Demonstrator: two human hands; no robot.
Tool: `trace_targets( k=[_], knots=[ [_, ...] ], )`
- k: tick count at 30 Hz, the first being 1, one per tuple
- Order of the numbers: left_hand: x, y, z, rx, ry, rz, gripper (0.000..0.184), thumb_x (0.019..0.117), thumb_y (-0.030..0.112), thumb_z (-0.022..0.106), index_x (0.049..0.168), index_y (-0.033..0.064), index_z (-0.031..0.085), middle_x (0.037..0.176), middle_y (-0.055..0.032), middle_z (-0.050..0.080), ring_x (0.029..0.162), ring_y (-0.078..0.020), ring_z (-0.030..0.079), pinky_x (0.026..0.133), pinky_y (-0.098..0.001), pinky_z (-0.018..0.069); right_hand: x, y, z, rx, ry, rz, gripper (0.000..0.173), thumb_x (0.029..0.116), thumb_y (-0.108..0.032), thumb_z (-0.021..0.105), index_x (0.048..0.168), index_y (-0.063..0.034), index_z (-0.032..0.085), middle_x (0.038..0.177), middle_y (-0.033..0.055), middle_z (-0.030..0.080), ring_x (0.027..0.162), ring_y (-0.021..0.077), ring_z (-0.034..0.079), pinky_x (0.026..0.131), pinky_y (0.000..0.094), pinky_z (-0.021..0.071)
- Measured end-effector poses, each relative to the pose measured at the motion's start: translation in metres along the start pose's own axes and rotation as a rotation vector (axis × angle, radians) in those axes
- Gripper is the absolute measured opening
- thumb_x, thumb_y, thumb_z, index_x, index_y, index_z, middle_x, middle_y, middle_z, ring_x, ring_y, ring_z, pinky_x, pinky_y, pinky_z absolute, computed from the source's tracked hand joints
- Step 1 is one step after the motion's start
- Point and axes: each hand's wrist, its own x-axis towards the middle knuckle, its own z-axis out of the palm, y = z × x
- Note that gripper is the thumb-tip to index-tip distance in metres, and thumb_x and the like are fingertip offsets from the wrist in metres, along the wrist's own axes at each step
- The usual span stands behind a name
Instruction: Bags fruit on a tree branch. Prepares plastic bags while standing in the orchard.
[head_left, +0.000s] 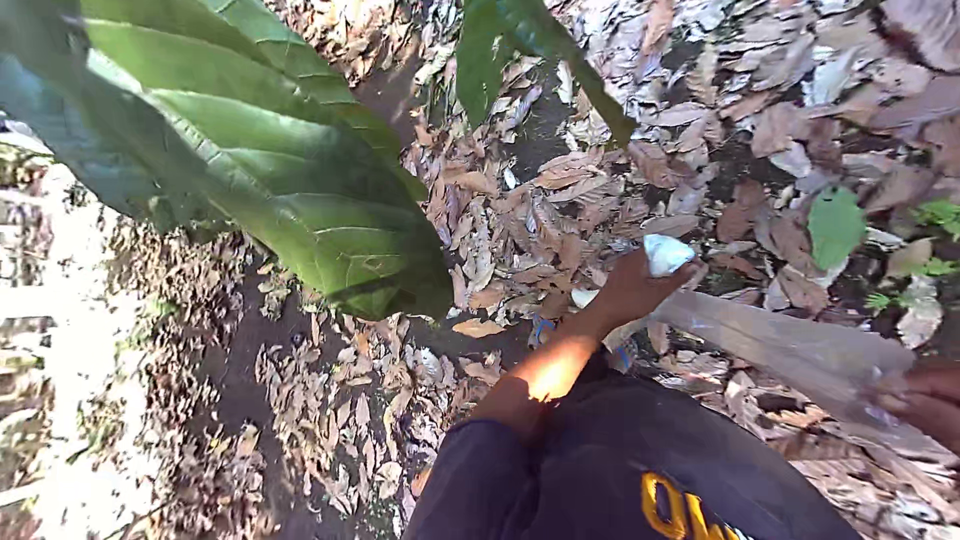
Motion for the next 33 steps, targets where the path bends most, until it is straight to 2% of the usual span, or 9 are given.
trace_targets(
  k=[4,8,11,13,15,21,26,29,33],
  knots=[
    [0.019,0.027,0.016,-0.012,-0.132,0.109,0.028,0.092,0.014,0.076,0.113,-0.0034,0.067,0.095,-0.0135,0.072,0.088,-0.0172,0.07,0.084,-0.0394,0.0591,0.012,-0.026,0.011,-0.102,-0.098,-0.149,0.017,0.0986,-0.013,0.065,0.102,0.0011,0.073,0.096,0.0056,0.073,0.091,0.0017,0.066,0.087,0.0235,0.0558],
    [0.027,0.058,0.043,-0.009,-0.331,0.204,0.028,0.0916,0.015,0.076,0.11,-0.003,0.067,0.092,-0.0118,0.072,0.085,-0.0145,0.07,0.081,-0.0363,0.0599,0.02,-0.04,0.024,-0.127,-0.068,-0.264,0.019,0.1022,-0.03,0.063,0.103,-0.0145,0.074,0.093,-0.0053,0.072,0.086,-0.0016,0.065,0.08,0.0202,0.0563],
    [0.005,0.097,0.055,0.032,-0.457,0.172,0.03,0.0927,0.018,0.075,0.112,-0.0036,0.066,0.093,-0.0117,0.071,0.086,-0.0133,0.069,0.083,-0.0352,0.0586,0.023,-0.046,0.021,-0.179,-0.008,-0.322,0.019,0.1038,-0.022,0.059,0.104,-0.0078,0.072,0.099,0.001,0.072,0.094,0.0035,0.067,0.087,0.0249,0.0574],
    [-0.011,0.111,0.061,-0.004,-0.435,0.15,0.029,0.0933,0.013,0.072,0.116,-0.0039,0.065,0.098,-0.0096,0.071,0.09,-0.0097,0.068,0.086,-0.0317,0.057,0.021,-0.049,0.014,-0.167,0.057,-0.324,0.018,0.1032,-0.016,0.059,0.1,-0.0036,0.071,0.096,0.0034,0.072,0.093,0.005,0.066,0.086,0.0256,0.057],
    [-0.018,0.105,0.071,-0.162,-0.353,0.168,0.023,0.0936,0.012,0.071,0.114,0.0025,0.067,0.097,0.0002,0.072,0.09,-0.0028,0.069,0.085,-0.0259,0.0594,0.017,-0.05,0.006,-0.127,0.118,-0.321,0.017,0.1035,-0.013,0.058,0.1,-0.0012,0.071,0.094,0.0045,0.071,0.091,0.0056,0.066,0.085,0.0257,0.0573],
    [-0.022,0.097,0.09,-0.279,-0.293,0.442,0.016,0.0979,0.02,0.067,0.112,0.0133,0.07,0.106,0.0076,0.073,0.103,-0.0032,0.068,0.094,-0.0283,0.0577,0.005,-0.039,-0.002,-0.025,0.369,-0.383,0.018,0.1038,-0.013,0.06,0.1,0.0016,0.071,0.097,0.0058,0.073,0.09,0.005,0.068,0.083,0.025,0.0588],
    [-0.028,0.11,0.101,-0.334,-0.341,0.471,0.02,0.0946,0.026,0.073,0.114,0.0237,0.071,0.109,0.0154,0.073,0.104,0.0014,0.067,0.094,-0.0237,0.0573,0.001,-0.033,-0.001,-0.118,0.621,-0.49,0.016,0.1021,-0.009,0.062,0.1,0.0032,0.071,0.093,0.0079,0.073,0.088,0.0076,0.07,0.081,0.0261,0.0604],
    [-0.026,0.118,0.113,-0.356,-0.338,0.5,0.024,0.0929,0.023,0.074,0.116,0.0222,0.069,0.109,0.0136,0.073,0.102,0.0001,0.068,0.091,-0.0246,0.0583,0.0,-0.028,-0.001,-0.277,0.757,-0.555,0.013,0.0998,-0.007,0.064,0.1,0.0024,0.073,0.093,0.0102,0.074,0.09,0.0114,0.071,0.084,0.0281,0.0604],
    [-0.022,0.128,0.128,-0.407,-0.263,0.481,0.032,0.0912,0.019,0.077,0.12,0.0137,0.065,0.11,0.0048,0.072,0.099,-0.0077,0.069,0.088,-0.0296,0.0603,-0.004,-0.021,-0.006,-0.411,0.835,-0.555,0.017,0.0944,-0.003,0.065,0.108,-0.0002,0.074,0.097,0.0117,0.075,0.089,0.0149,0.072,0.082,0.0311,0.0616]
  ],
)
